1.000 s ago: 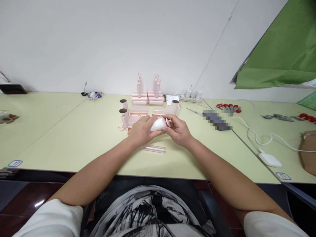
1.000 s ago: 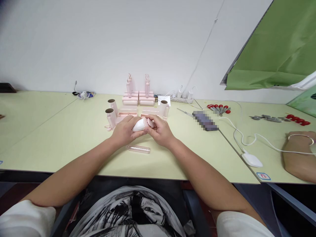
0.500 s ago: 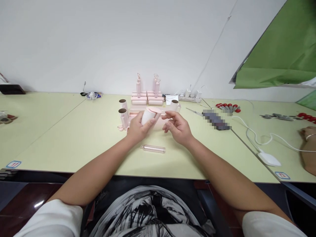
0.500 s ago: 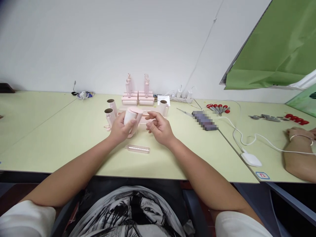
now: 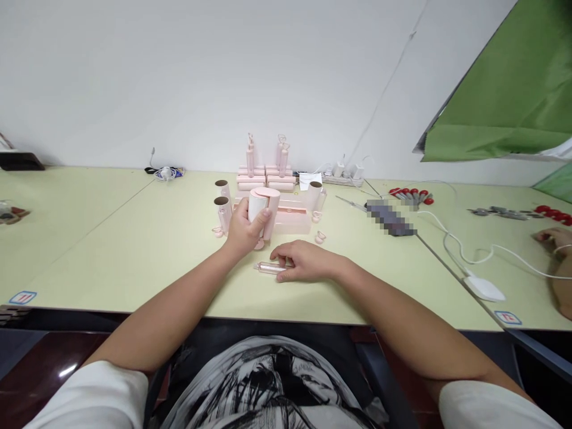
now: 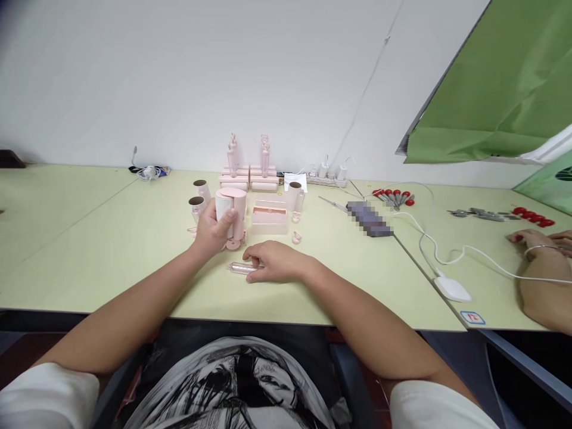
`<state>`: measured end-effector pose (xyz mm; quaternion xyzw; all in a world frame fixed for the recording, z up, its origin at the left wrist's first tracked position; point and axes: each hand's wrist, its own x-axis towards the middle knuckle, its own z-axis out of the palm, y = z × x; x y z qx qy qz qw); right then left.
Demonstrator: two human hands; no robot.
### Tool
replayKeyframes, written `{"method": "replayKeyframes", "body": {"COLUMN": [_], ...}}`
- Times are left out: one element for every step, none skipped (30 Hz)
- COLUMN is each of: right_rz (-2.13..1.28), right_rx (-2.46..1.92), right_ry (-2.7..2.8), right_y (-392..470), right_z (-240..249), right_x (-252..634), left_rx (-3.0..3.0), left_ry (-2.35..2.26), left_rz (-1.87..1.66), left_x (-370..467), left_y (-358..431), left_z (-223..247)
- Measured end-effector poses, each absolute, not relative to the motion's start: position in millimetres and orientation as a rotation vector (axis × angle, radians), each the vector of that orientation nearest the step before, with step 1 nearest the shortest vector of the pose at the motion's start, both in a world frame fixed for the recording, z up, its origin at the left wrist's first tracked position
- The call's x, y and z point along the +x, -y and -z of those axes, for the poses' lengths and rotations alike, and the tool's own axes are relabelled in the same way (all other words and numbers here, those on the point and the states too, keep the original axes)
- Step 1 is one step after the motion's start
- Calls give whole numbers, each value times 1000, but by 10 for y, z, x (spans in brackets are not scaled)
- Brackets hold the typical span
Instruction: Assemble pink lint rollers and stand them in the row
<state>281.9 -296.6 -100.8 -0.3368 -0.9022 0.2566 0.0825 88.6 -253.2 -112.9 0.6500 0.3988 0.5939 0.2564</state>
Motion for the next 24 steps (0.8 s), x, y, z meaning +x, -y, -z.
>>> {"method": "replayKeyframes", "body": {"right_rz": [-754, -738, -725, -718, -720, -726, -733, -740, -747, -756, -769, -785, -803, -819, -832, -841, -844, -841, -836, -828, -817, -804, -787, -764], "right_rx": [-1003, -993, -976, -953, -922, -887, -853, -823, -799, -781, -765, -748, -729, -712, -701, -694, -692, -693, -693, -692, -691, -691, -690, -689], "right_ry": [2706, 2714, 2717, 2711, 2695, 2666, 2622, 2566, 2498, 2420, 2337, 2254, 2179, 2113, 2058, 2015, 1980, 1952, 1929, 1909, 1892, 1877, 1862, 1847], "right_y": [2965, 2963, 2959, 2954, 2948, 2939, 2929, 2918, 2906, 2894, 2883, 2873, 2865, 2858, 2853, 2850, 2848, 2847, 2847, 2848, 2849, 2849, 2850, 2849], "right_z": [1006, 1003, 999, 994, 988, 982, 975, 969, 964, 961, 961, 962, 964, 967, 970, 972, 973, 973, 973, 973, 973, 974, 976, 979], "right_x": [2822, 2829, 2840, 2854, 2870, 2888, 2907, 2927, 2946, 2964, 2981, 2996, 3008, 3018, 3026, 3031, 3034, 3035, 3036, 3035, 3033, 3032, 3030, 3028], "left_rx": [1753, 1740, 1725, 1706, 1684, 1661, 1635, 1609, 1583, 1556, 1530, 1507, 1485, 1468, 1457, 1451, 1449, 1449, 1450, 1449, 1445, 1440, 1437, 1435], "left_ry": [-1071, -1060, -1050, -1044, -1040, -1035, -1027, -1013, -995, -977, -963, -953, -944, -934, -925, -918, -914, -913, -911, -906, -896, -883, -870, -857], "left_rz": [-1610, -1613, -1621, -1630, -1640, -1646, -1650, -1648, -1646, -1646, -1645, -1640, -1633, -1622, -1605, -1587, -1571, -1558, -1544, -1531, -1518, -1506, -1494, -1485], "left_x": [886, 885, 882, 879, 873, 867, 860, 852, 846, 841, 839, 838, 840, 843, 848, 852, 856, 860, 863, 865, 868, 870, 872, 873], "left_y": [2529, 2526, 2523, 2521, 2518, 2516, 2513, 2510, 2508, 2507, 2506, 2506, 2508, 2511, 2515, 2520, 2525, 2530, 2535, 2539, 2541, 2541, 2540, 2536], "left_z": [1128, 1125, 1121, 1114, 1105, 1094, 1081, 1068, 1054, 1041, 1030, 1021, 1015, 1012, 1012, 1015, 1018, 1023, 1028, 1032, 1037, 1042, 1047, 1053]}}
